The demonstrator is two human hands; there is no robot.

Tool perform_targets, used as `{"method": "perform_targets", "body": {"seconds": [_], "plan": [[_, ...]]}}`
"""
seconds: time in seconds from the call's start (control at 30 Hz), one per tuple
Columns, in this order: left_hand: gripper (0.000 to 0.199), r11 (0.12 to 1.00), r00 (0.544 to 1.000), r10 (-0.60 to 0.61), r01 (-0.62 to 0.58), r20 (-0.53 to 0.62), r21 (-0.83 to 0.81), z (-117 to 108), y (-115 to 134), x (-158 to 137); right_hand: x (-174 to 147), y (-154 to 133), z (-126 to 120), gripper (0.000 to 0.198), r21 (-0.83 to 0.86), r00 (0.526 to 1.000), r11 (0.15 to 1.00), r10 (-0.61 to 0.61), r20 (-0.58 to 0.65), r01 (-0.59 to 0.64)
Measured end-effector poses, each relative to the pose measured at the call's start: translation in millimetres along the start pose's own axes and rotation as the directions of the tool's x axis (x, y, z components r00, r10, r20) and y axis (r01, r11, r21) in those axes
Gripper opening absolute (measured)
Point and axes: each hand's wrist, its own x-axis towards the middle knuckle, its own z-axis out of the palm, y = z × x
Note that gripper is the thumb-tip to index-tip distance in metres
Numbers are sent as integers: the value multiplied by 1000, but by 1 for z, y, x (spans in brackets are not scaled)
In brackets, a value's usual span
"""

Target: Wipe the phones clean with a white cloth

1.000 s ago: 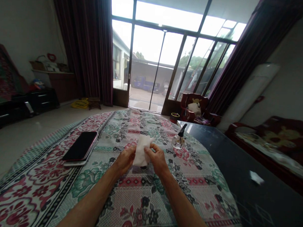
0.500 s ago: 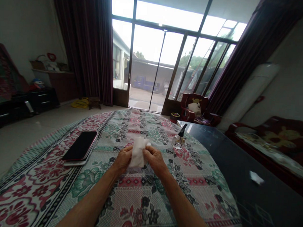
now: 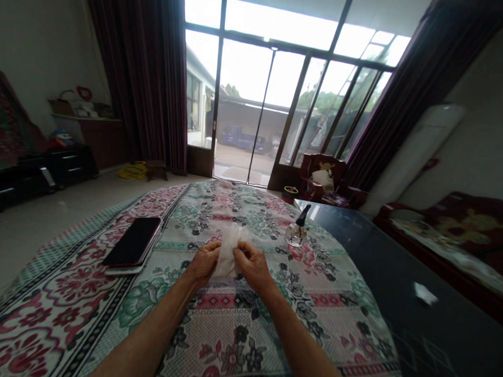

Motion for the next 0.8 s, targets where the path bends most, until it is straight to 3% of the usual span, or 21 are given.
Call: {"method": "perform_targets", "body": {"seconds": [0.13,0.33,0.67,0.8], "plan": [[28,995,999,5,-9,-42,-95,-4,1,3,3,3,-1,27,89,998,994,58,-19,-56],[28,991,1000,11,-13,-14,-134,-5,0,3,6,8,-5,28,35,980,994,106,-169,-102],[38,998,999,36,-37,16,55,1,0,-2,6,10,-4,28,196,987,970,156,-26,-148],[47,991,993,62,-72,96,110,-3,1,-2,5,9,-4,23,177,983,970,175,-49,-164]]}}
